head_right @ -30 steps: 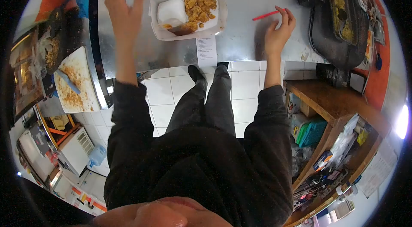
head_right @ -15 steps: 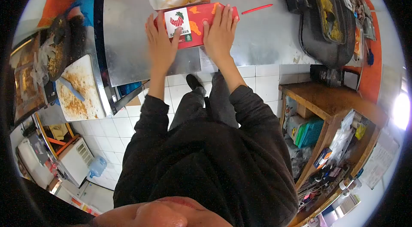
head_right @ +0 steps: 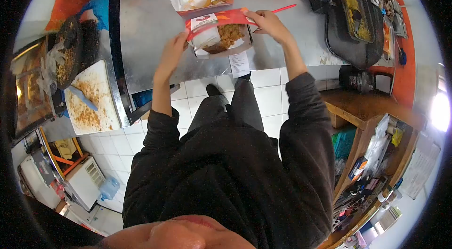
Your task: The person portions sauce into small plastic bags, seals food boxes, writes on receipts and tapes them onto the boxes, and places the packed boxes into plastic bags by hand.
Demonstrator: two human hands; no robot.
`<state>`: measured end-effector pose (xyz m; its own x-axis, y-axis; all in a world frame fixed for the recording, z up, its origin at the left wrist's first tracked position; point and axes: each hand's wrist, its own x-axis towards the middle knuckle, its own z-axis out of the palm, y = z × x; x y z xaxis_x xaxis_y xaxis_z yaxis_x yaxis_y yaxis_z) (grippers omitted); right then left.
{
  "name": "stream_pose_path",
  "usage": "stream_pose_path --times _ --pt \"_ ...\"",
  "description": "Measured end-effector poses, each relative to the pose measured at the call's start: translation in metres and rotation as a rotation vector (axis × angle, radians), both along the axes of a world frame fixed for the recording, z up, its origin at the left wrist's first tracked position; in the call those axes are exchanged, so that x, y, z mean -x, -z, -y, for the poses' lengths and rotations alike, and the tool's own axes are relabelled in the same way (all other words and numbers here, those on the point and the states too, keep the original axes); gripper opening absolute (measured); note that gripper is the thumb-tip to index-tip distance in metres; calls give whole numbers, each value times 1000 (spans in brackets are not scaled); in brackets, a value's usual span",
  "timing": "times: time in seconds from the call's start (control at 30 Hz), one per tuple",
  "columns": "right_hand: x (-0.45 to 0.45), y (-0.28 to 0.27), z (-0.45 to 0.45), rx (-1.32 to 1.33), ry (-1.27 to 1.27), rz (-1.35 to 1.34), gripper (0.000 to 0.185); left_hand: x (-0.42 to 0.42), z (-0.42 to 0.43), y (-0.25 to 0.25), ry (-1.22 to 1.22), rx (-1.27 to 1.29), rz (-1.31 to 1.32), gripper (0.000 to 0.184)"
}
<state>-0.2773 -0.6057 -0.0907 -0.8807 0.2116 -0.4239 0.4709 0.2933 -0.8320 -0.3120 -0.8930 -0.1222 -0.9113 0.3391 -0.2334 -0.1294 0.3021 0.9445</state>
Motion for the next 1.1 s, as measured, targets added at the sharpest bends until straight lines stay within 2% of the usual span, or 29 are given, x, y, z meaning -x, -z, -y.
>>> stream_pose_path --times 0.07,0.13,0.17,0.23,0.27,0.4,0.47,0.57,0.6,0.67,0.73,0.8,0.83,0.87,0.9,0.93,0.97,1.03,1.1 --pt "8 -4 -13 48 -45 60 57 15 6 -10 50 -3 193 61" --pt "14 -3 -21 289 -91 153 53 19 3 -28 46 -14 222 60" --pt "15 0 -24 287 -94 150 53 20 2 -33 43 -19 260 60" --pt "17 6 -25 394 -111 217 45 18 0 -9 77 -8 174 60" --pt "16 7 -24 397 -113 218 45 18 0 4 115 5 91 59" --pt "9 -14 -7 404 -2 202 39 11 -2 -2 107 24 115 58" --pt "9 -12 -11 423 50 186 39 17 1 -15 165 106 249 60" --pt "10 21 -24 310 -94 188 40 18 -5 -2 142 44 262 52" --pt "10 31 -23 94 -258 239 42 12 -10 5 141 44 262 52" --pt "0 60 -9 -126 -421 282 44 -8 -26 24 68 474 -122 47" --pt "-38 85 27 -607 -34 -337 47 -24 -33 25 10 409 -78 51" --pt "-30 59 26 -603 -58 -363 51 -23 -37 10 102 687 -815 56" --pt "-30 54 22 -758 -287 -466 58 -14 -36 14 304 748 -935 69" --pt "-32 49 19 -902 -520 -562 65 -11 -32 13 310 753 -931 69" --pt "-30 39 13 -905 -521 -571 65 -3 -30 9 462 655 -987 78" --pt "-27 28 6 -839 -706 -554 75 4 -28 5 609 556 -1040 86" --pt "-25 23 1 -765 -891 -531 84 9 -26 2 600 563 -1044 86" --pt "-20 24 -8 -784 -941 -560 90 15 -24 -1 748 636 -1030 97" --pt "-17 32 -12 -800 -979 -585 96 12 -27 -2 757 712 -1050 94"
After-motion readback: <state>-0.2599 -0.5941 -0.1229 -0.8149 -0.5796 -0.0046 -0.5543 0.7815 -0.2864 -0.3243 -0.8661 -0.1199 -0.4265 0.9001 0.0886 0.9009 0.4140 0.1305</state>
